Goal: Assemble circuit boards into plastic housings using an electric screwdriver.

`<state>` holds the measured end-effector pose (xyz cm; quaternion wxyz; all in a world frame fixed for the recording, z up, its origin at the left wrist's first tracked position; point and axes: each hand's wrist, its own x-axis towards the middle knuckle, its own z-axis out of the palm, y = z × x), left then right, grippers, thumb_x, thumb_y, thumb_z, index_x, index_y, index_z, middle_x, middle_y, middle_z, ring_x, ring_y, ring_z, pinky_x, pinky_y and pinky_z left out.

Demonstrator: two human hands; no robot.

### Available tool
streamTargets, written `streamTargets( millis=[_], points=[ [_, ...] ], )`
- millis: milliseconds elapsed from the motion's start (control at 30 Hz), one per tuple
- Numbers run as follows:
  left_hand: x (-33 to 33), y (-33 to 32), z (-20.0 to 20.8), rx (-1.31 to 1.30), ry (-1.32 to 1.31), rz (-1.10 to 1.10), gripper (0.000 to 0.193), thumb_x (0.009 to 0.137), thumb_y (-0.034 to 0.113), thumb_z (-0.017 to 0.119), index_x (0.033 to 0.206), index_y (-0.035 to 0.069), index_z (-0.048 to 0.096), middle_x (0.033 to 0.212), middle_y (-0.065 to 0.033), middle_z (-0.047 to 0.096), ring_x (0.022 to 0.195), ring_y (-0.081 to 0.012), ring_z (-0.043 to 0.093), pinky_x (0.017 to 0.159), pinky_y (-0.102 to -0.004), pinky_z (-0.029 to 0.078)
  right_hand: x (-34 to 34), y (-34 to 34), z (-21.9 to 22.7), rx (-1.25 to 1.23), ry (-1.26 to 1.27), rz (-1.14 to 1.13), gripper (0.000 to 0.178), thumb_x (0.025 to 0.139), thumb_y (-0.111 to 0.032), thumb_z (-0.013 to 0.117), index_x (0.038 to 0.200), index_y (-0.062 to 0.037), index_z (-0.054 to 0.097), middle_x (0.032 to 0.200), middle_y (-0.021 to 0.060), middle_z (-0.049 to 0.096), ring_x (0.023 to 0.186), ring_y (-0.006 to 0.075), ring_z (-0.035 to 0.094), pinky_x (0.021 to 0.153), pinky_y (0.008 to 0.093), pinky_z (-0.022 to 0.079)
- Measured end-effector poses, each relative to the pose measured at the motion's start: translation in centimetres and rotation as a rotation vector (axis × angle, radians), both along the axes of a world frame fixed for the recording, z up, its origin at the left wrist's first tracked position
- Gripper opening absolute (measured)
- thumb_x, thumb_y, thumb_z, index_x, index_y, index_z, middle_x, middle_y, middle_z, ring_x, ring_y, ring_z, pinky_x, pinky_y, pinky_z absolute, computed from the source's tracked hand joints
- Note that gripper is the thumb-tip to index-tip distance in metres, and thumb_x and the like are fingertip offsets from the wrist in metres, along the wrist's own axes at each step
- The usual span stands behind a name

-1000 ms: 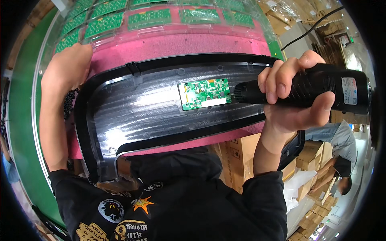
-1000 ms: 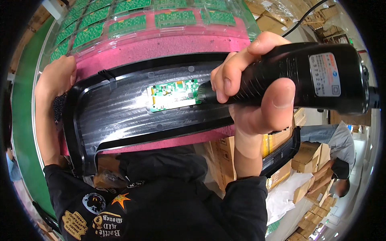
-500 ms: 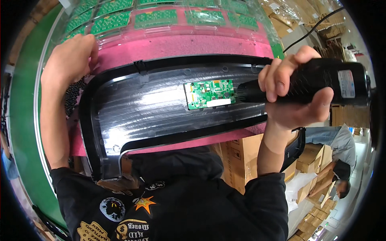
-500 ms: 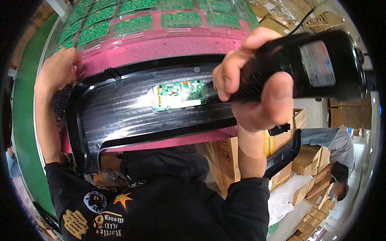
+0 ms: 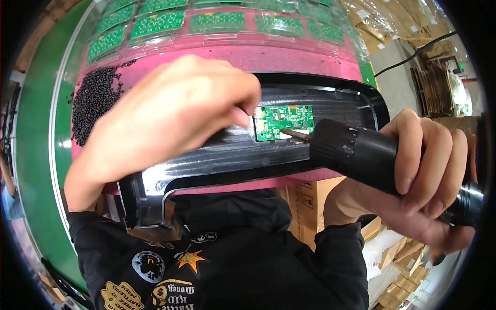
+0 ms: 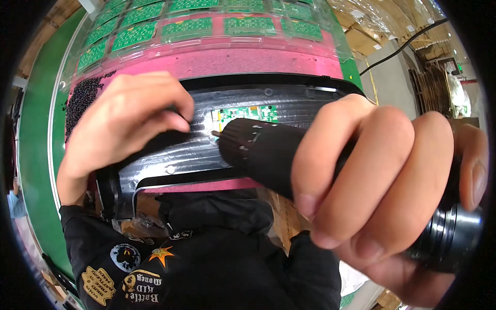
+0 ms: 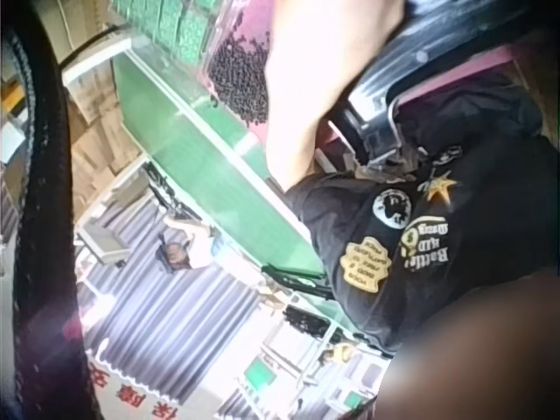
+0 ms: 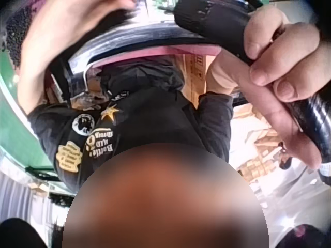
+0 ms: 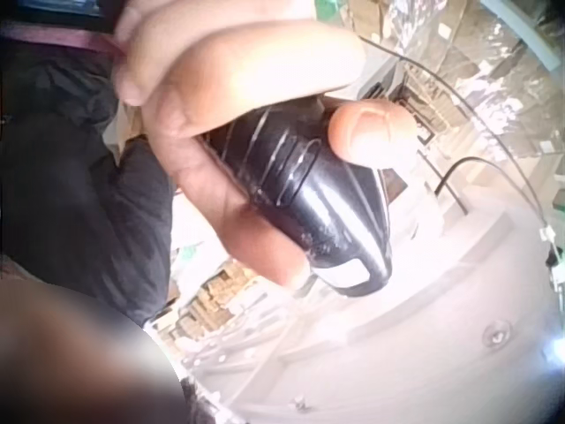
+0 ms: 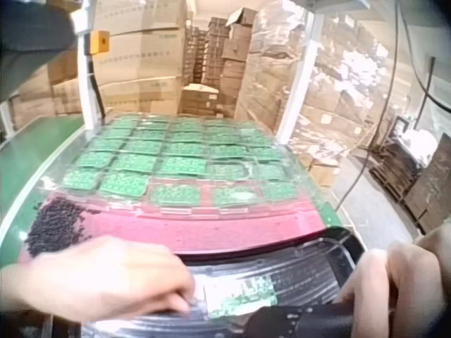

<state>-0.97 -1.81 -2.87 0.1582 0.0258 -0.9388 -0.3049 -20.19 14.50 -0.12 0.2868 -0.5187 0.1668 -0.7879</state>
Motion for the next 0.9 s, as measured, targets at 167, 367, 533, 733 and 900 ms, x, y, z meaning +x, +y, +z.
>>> streamTargets(
  millis=[167, 367, 533, 733, 900],
  points=[
    [-0.7, 1.0, -1.3, 0.039, 0.140, -0.082, 0.024, 0.073, 0.009, 0.079, 0.085, -0.003, 0.062, 0.078, -0.0124, 0.064, 0.073, -0.0319, 0.063, 0.063, -0.0392, 0.050, 0.3, -0.1, 0.5, 0.146, 0.082, 0.032, 0.046, 0.074, -0.040, 0.074, 0.101, -0.0120, 0.048, 0.061, -0.0079, 0.052, 0.047, 0.0044, 0.051, 0.050, 0.0214, 0.043],
    [-0.8, 0.6, -1.9, 0.027, 0.157, -0.143, 0.030, 0.074, 0.014, 0.079, 0.091, -0.003, 0.062, 0.078, -0.0130, 0.065, 0.074, -0.0327, 0.063, 0.066, -0.0402, 0.051, -0.1, -0.4, 0.6, 0.123, 0.264, 0.041, 0.054, 0.079, -0.046, 0.073, 0.107, -0.0105, 0.044, 0.066, -0.0061, 0.053, 0.049, 0.0055, 0.052, 0.051, 0.0225, 0.044],
    [-0.9, 0.2, -1.8, -0.064, 0.145, -0.059, 0.044, 0.075, 0.026, 0.078, 0.103, -0.002, 0.060, 0.096, -0.0150, 0.063, 0.092, -0.0348, 0.061, 0.081, -0.0408, 0.050, 1.4, -1.1, -0.8, 0.163, 0.220, 0.051, 0.067, 0.083, -0.057, 0.072, 0.116, -0.0067, 0.044, 0.069, -0.0016, 0.053, 0.051, 0.0095, 0.050, 0.052, 0.0248, 0.042],
    [-0.4, -0.7, -2.0, -0.171, 0.182, 0.026, 0.050, 0.085, 0.041, 0.069, 0.109, 0.002, 0.050, 0.097, -0.0111, 0.055, 0.094, -0.0301, 0.054, 0.088, -0.0384, 0.042, 2.3, -1.9, -2.7, 0.179, 0.046, 0.016, 0.069, 0.083, -0.062, 0.069, 0.117, -0.0075, 0.044, 0.068, -0.0015, 0.052, 0.050, 0.0090, 0.049, 0.051, 0.0247, 0.040],
    [-0.4, 0.0, -1.4, 0.033, 0.083, 0.039, 0.023, 0.084, 0.012, 0.051, 0.104, 0.002, 0.046, 0.093, -0.0120, 0.054, 0.090, -0.0309, 0.055, 0.082, -0.0394, 0.043, 2.3, -1.8, -2.1, 0.045, 0.115, 0.021, 0.064, 0.083, -0.059, 0.071, 0.112, -0.0076, 0.045, 0.068, -0.0021, 0.052, 0.051, 0.0075, 0.050, 0.051, 0.0227, 0.041]
  ],
)
